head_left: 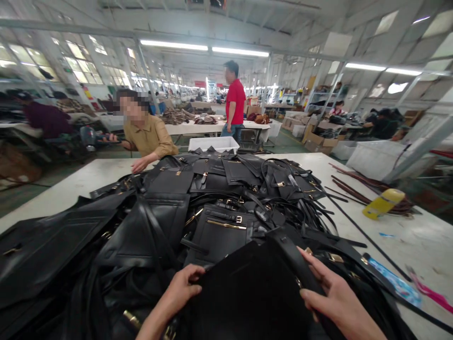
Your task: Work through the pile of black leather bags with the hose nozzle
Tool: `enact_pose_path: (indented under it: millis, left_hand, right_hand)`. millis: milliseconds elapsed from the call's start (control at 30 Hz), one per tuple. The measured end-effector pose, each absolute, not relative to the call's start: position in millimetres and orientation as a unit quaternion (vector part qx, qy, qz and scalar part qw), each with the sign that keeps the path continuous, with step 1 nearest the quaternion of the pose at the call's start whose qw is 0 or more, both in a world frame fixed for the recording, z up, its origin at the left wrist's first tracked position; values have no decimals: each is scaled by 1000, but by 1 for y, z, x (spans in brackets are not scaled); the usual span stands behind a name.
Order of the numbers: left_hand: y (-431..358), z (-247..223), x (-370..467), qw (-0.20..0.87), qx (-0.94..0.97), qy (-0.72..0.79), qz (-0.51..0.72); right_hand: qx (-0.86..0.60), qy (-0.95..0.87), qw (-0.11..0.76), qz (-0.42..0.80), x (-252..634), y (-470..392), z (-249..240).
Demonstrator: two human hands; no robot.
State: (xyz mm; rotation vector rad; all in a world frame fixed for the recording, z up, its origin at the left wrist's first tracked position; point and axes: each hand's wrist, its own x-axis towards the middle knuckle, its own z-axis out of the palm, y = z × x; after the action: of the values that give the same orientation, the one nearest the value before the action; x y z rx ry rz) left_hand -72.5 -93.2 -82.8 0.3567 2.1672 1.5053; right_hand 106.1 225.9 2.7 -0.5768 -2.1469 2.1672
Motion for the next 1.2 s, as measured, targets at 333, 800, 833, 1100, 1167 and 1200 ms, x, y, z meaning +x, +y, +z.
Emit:
enact_pose_path:
  millis: [333, 800, 833, 1100, 1167, 1200]
  left_hand:
    - [-103, -98, -24, 236, -1, 682, 692]
    - [-101, -95, 11, 210, -181, 431, 859]
    - [-99, -94, 12, 206, -196, 425, 859]
    - [-93, -133, 62, 259, -189, 370, 872]
    - [-91, -149, 69, 281, -226, 360, 860]
    - [-89, -153, 68, 293, -245, 351, 855]
  right_hand:
    - [-8, -707, -183, 683, 105, 166, 22]
    - [68, -732, -222, 641, 83, 108, -38]
    - [69, -718, -229, 654, 78, 103, -35]
    - [29, -705, -149, 692, 51, 111, -18]
    - [23, -706, -147, 693, 60, 125, -11]
    - [22, -706, -151, 692, 66, 131, -6]
